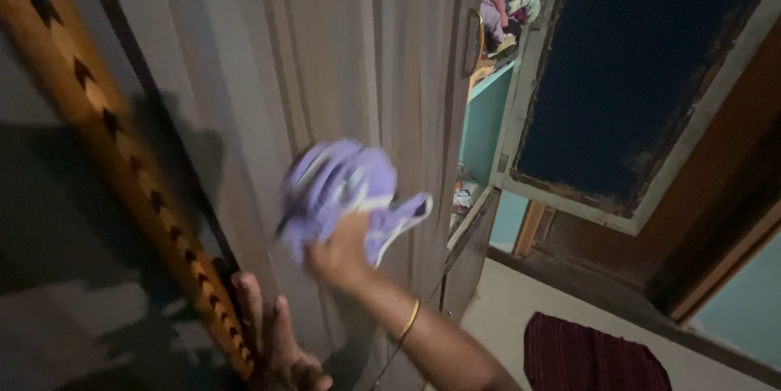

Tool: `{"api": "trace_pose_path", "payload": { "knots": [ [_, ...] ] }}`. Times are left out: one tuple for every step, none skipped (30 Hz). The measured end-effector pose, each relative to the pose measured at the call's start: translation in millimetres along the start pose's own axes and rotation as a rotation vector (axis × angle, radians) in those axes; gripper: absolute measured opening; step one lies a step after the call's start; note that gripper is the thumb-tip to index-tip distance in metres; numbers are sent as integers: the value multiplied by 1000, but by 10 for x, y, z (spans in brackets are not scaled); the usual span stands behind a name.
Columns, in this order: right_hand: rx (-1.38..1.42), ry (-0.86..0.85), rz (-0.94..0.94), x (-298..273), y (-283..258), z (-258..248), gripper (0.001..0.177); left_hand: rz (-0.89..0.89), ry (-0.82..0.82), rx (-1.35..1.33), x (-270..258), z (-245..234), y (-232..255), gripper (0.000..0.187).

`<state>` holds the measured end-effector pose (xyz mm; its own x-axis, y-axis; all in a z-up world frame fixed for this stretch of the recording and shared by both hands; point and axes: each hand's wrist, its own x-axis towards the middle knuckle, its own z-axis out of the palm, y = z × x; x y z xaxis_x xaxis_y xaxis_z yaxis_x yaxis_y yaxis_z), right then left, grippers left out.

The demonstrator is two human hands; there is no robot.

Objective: The person wipes the outer surface and handles of a wooden wardrobe using a purple cloth, moving across different panels and cleaning around the metal fixtures.

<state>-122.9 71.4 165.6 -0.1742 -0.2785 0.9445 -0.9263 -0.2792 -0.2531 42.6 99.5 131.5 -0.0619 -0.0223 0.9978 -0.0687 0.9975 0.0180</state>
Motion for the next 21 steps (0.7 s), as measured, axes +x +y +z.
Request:
{"api": "trace_pose_path", "payload": {
  "knots": [
    [-85, -58, -94, -164, -188, 13, 53, 45, 10, -21, 23, 6, -71, 91],
    [22, -57, -98, -322, -371, 21, 63, 90, 21, -41, 27, 16, -115, 93],
    [129, -57, -102, -442, -502, 16, 77, 71, 18, -52, 9, 28, -123, 93],
    [155, -108, -45, -524, -560, -3, 69, 47, 10, -61, -34, 18, -107, 93],
    [182, -160, 11, -589, -596, -19, 62, 22, 1, -69, -76, 9, -84, 93],
    [208, -210, 63, -614, -602, -23, 54, 2, -5, -78, -104, 9, -67, 93],
    [188, -182, 14, -618, -588, -30, 52, -19, -11, -86, -121, 8, -49, 93],
    [169, -152, -33, -605, -573, -36, 50, -39, -19, -93, -116, -6, -45, 93],
    [151, -122, -81, -587, -555, -39, 47, -34, -35, -79, -105, -29, -48, 93],
    [124, -135, -45, -568, -505, -53, 46, -35, -46, -68, -113, -40, -32, 93],
    [96, -148, -10, -534, -434, -52, 46, -35, -58, -57, -123, -51, -19, 93],
    [68, -158, 21, -483, -338, -42, 45, -9, -33, -29, -125, -47, -25, 91],
    [88, -67, 56, -437, -216, -40, 46, 7, -15, -4, -134, -61, -38, 91],
    [106, 27, 91, -382, -56, -35, 47, 13, -13, 16, -144, -59, -74, 91],
    [132, 114, 171, -326, 130, -27, 51, 18, -16, 44, -169, -65, -106, 90],
    [159, 206, 255, -279, 321, -14, 56, 25, -23, 71, -197, -81, -151, 90],
    [128, 218, 306, -216, 537, -9, 58, 30, -31, 95, -233, -74, -194, 90],
    [94, 228, 359, -169, 745, -20, 60, 27, -32, 117, -280, -64, -232, 89],
    [105, 260, 336, -105, 949, -34, 56, 24, -30, 140, -327, -50, -278, 89],
    [115, 289, 317, -31, 1141, -69, 53, 18, -37, 161, -382, -38, -294, 89],
    [122, 298, 361, 39, 1321, -105, 56, 9, -37, 181, -440, -35, -328, 88]
  ]
}}
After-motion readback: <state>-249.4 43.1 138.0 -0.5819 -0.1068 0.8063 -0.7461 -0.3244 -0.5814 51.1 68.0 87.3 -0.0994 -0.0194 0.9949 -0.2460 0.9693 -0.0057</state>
